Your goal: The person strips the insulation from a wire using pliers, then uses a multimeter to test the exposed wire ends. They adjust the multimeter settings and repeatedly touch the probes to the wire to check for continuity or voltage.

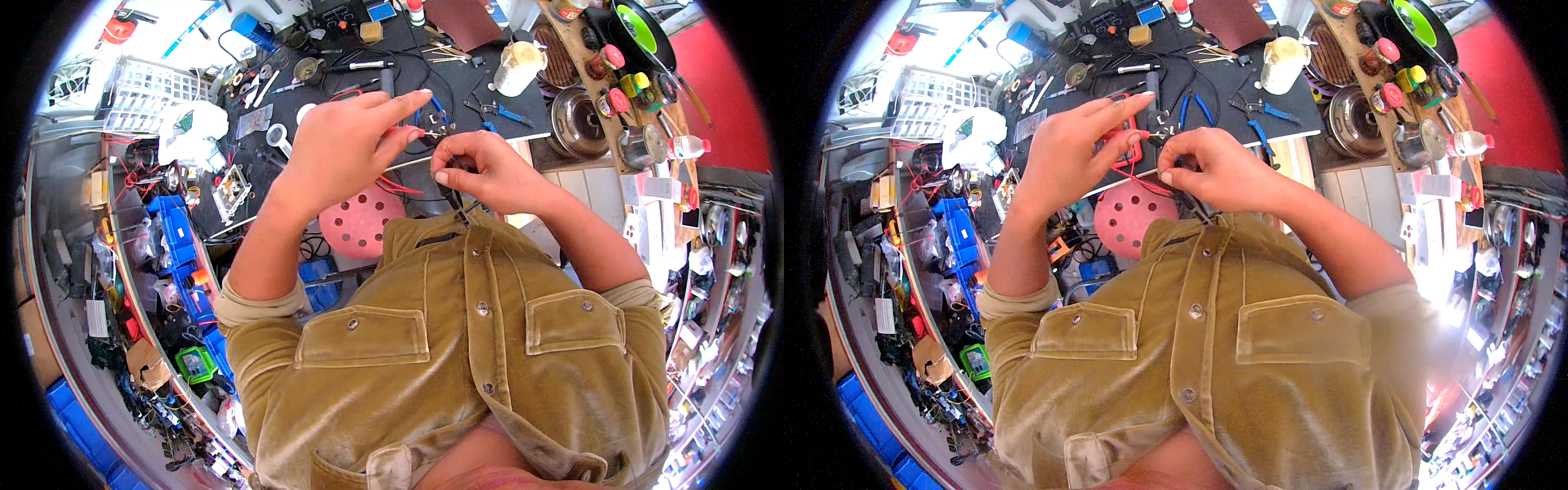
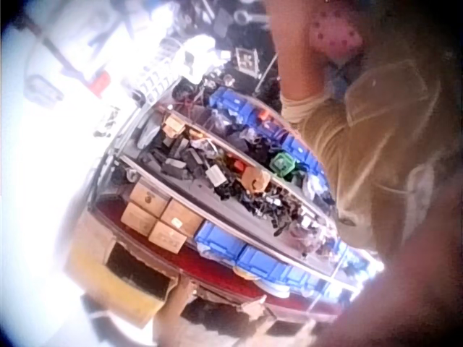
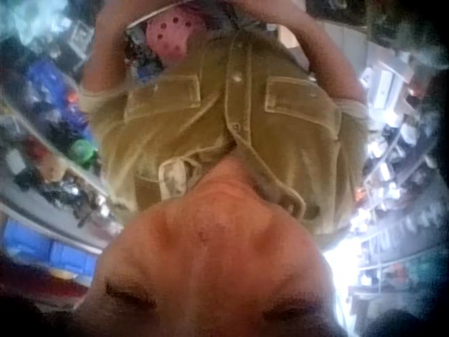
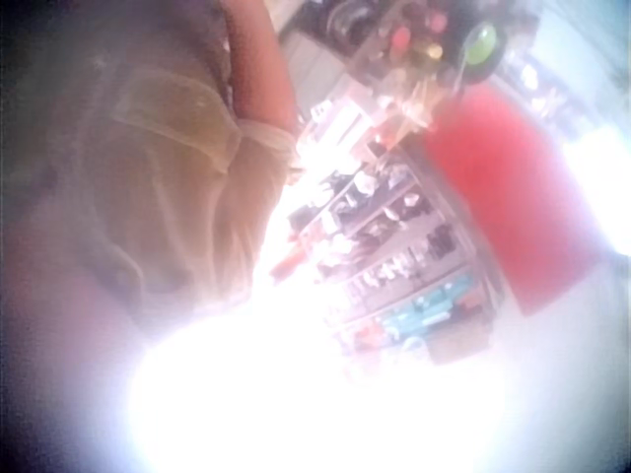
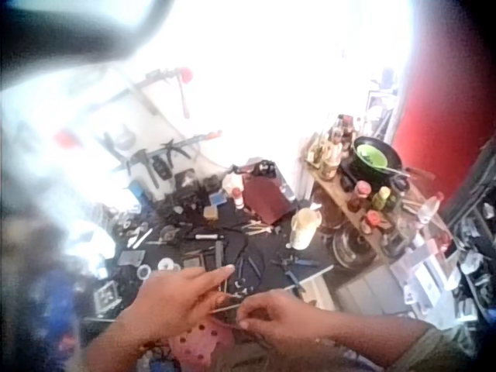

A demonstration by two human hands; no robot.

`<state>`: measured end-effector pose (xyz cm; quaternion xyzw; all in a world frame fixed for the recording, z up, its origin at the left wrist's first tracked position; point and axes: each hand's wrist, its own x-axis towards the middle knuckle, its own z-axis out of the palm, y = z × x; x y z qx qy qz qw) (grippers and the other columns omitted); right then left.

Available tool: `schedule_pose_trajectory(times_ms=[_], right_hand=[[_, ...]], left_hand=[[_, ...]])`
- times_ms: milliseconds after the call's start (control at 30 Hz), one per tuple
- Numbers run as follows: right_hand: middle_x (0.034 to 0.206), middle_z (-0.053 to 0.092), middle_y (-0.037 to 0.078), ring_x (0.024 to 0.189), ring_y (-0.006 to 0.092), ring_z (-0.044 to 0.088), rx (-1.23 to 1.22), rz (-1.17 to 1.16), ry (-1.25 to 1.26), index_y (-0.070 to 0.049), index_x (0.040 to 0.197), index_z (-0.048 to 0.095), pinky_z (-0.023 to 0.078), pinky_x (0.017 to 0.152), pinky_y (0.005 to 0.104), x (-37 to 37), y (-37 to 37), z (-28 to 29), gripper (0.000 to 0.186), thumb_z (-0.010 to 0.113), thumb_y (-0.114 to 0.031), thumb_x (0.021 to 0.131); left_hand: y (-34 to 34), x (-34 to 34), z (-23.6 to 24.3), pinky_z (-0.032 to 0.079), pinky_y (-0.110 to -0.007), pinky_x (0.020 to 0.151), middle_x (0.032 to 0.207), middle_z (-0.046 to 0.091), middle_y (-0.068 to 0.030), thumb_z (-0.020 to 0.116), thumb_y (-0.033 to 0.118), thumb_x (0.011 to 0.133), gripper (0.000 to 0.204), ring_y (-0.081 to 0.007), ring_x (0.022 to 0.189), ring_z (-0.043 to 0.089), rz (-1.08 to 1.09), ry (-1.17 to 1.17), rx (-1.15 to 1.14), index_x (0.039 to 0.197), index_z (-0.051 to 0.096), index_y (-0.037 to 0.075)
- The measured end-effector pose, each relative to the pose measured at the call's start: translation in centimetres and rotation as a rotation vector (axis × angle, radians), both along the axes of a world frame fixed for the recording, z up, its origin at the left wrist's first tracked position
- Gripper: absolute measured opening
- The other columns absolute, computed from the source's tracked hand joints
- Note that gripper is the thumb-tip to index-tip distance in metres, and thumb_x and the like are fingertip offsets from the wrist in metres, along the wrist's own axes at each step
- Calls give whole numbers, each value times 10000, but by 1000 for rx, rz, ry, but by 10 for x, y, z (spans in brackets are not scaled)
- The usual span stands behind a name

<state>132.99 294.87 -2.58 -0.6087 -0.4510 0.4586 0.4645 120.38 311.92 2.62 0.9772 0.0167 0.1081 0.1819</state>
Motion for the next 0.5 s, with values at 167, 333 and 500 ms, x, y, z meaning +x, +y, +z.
schedule_pose_trajectory(times_ms=[167,333,500], right_hand=[[650,512,0,593,69,435,4,19,-8,8,797,583,348,525,256,-2,-1,0,66,597,-50,823],[670,598,98,612,144,537,-26,23,-16,21,822,623,428,573,321,-3,0,4,99,628,-74,795],[679,601,112,611,158,541,-3,42,-57,25,835,621,433,578,322,-5,1,-2,110,626,-74,789]], left_hand=[[6,5,12,449,-370,570,779,573,-70,592,165,851,317,-276,670,584,-88,150,102,1162,618,217],[10,6,6,447,-373,572,766,563,-73,594,156,840,333,-279,669,579,-97,117,19,1163,614,230],[12,4,8,447,-373,576,776,573,-76,597,154,833,347,-275,684,588,-130,161,40,1172,612,228]])
